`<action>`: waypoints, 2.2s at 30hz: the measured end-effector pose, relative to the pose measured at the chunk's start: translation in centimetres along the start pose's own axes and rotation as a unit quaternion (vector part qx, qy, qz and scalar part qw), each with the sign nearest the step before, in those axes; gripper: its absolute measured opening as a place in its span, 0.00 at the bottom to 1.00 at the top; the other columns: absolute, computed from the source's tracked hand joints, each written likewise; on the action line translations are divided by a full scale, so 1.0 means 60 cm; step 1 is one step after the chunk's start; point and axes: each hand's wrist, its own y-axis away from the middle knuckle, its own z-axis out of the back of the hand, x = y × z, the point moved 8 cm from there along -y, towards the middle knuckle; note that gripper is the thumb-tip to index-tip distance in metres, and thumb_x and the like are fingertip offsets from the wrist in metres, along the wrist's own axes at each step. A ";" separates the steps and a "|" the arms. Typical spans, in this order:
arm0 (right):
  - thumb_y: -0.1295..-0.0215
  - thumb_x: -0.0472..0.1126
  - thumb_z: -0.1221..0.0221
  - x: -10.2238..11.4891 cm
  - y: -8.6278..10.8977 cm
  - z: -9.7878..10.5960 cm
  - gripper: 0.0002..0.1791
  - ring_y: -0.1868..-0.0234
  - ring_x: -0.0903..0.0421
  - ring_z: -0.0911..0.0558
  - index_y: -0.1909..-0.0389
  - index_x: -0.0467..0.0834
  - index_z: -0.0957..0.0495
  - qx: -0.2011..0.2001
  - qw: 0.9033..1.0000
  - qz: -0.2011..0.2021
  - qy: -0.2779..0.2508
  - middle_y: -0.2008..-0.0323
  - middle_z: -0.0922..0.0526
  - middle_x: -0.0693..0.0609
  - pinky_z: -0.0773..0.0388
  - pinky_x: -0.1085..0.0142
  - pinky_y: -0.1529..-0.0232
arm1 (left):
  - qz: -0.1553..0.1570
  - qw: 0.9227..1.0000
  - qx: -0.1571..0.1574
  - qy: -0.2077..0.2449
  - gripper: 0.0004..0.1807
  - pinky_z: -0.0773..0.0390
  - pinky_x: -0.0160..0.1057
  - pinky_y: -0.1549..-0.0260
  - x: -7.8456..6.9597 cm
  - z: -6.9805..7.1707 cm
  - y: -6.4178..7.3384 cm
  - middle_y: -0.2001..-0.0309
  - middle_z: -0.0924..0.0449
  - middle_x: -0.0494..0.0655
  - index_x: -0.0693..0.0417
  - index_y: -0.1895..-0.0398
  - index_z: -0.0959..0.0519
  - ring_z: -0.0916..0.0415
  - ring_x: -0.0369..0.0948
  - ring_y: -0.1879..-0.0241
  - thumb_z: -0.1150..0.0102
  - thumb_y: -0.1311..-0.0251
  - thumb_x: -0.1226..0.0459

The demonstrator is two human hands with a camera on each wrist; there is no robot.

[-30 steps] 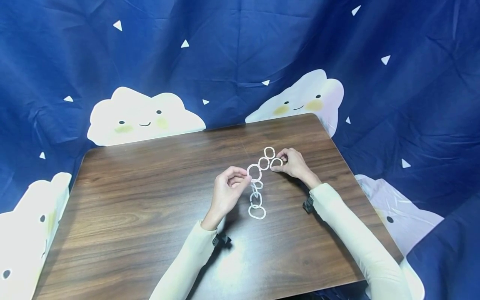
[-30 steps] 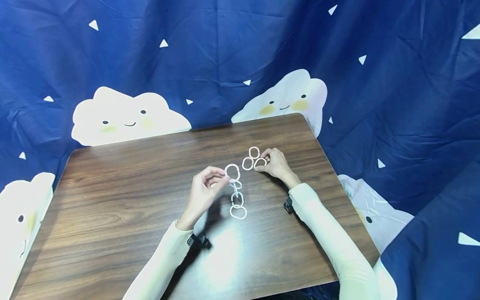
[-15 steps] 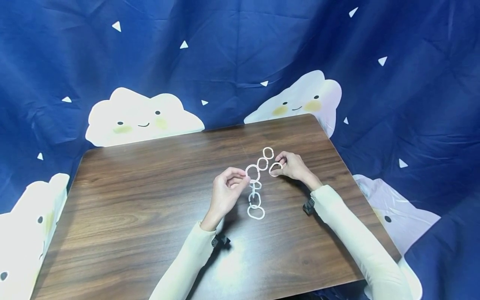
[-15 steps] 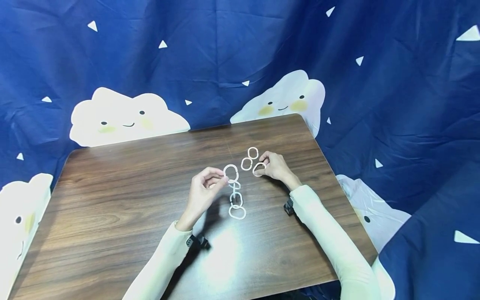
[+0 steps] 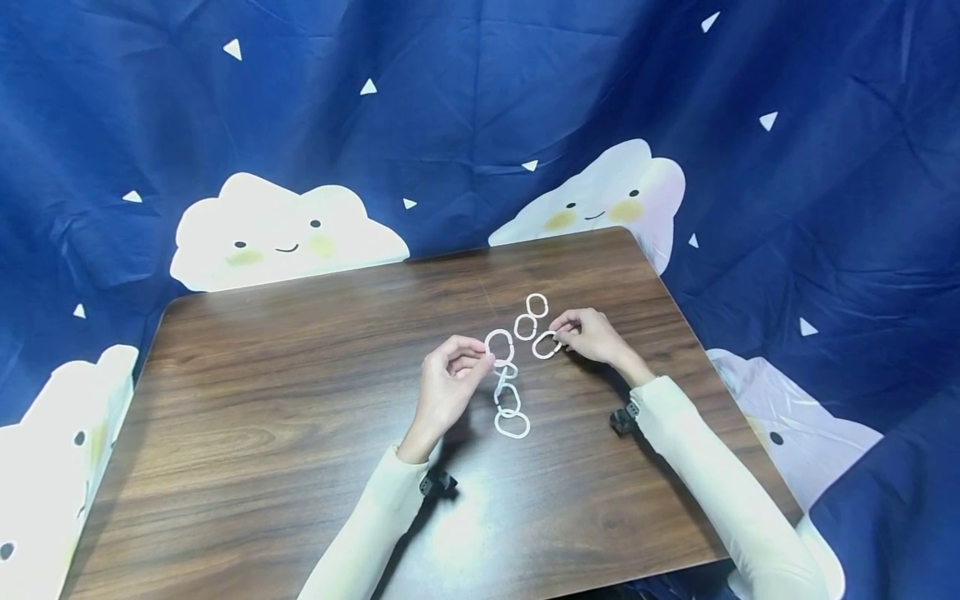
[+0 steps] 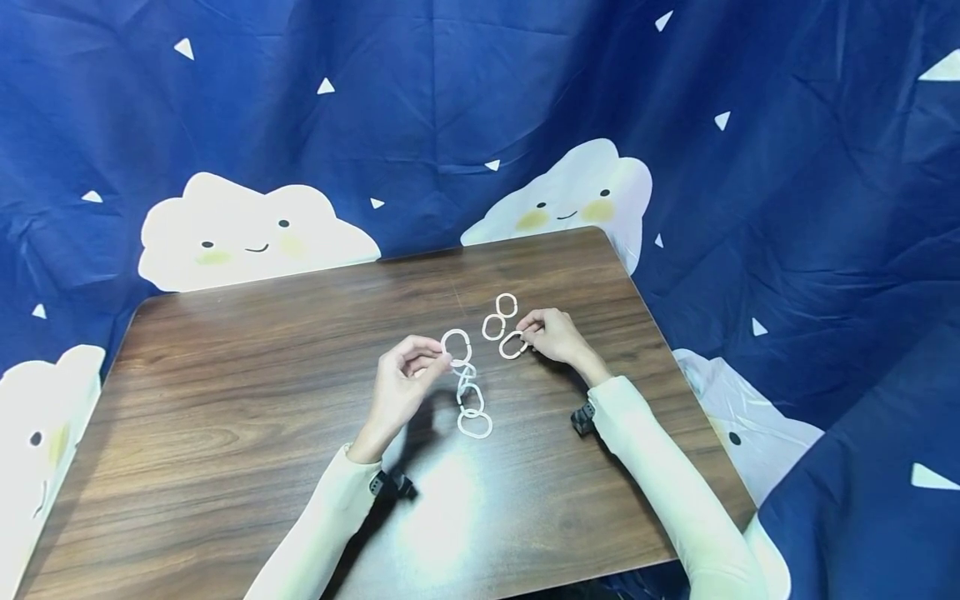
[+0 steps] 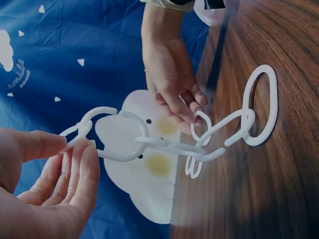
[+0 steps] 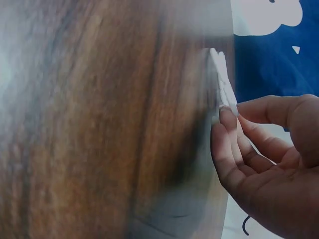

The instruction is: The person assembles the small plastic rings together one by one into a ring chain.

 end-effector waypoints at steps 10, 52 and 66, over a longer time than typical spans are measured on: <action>0.30 0.35 0.35 0.029 0.014 0.006 0.08 0.65 0.50 0.10 0.54 0.36 0.14 -0.012 0.999 0.025 -0.037 0.59 0.10 0.37 0.16 0.75 0.65 | 0.009 1.000 -0.012 0.007 0.11 0.11 0.29 0.63 0.007 0.009 0.002 0.61 0.14 0.69 0.71 0.55 0.19 0.12 0.44 0.66 0.32 0.38 0.74; 0.32 0.31 0.34 0.174 0.035 -0.013 0.09 0.59 0.41 0.12 0.53 0.35 0.16 -0.023 0.981 0.123 -0.149 0.58 0.13 0.33 0.09 0.62 0.57 | 0.037 0.998 -0.038 0.019 0.11 0.09 0.34 0.60 0.048 0.042 -0.003 0.58 0.15 0.72 0.72 0.53 0.20 0.13 0.39 0.68 0.33 0.36 0.74; 0.32 0.31 0.34 0.186 0.029 -0.036 0.10 0.58 0.46 0.11 0.52 0.35 0.16 -0.010 0.979 0.119 -0.165 0.54 0.15 0.38 0.09 0.66 0.56 | 0.043 0.998 -0.036 0.027 0.11 0.09 0.32 0.61 0.050 0.041 -0.005 0.60 0.14 0.67 0.70 0.53 0.20 0.13 0.37 0.69 0.33 0.37 0.74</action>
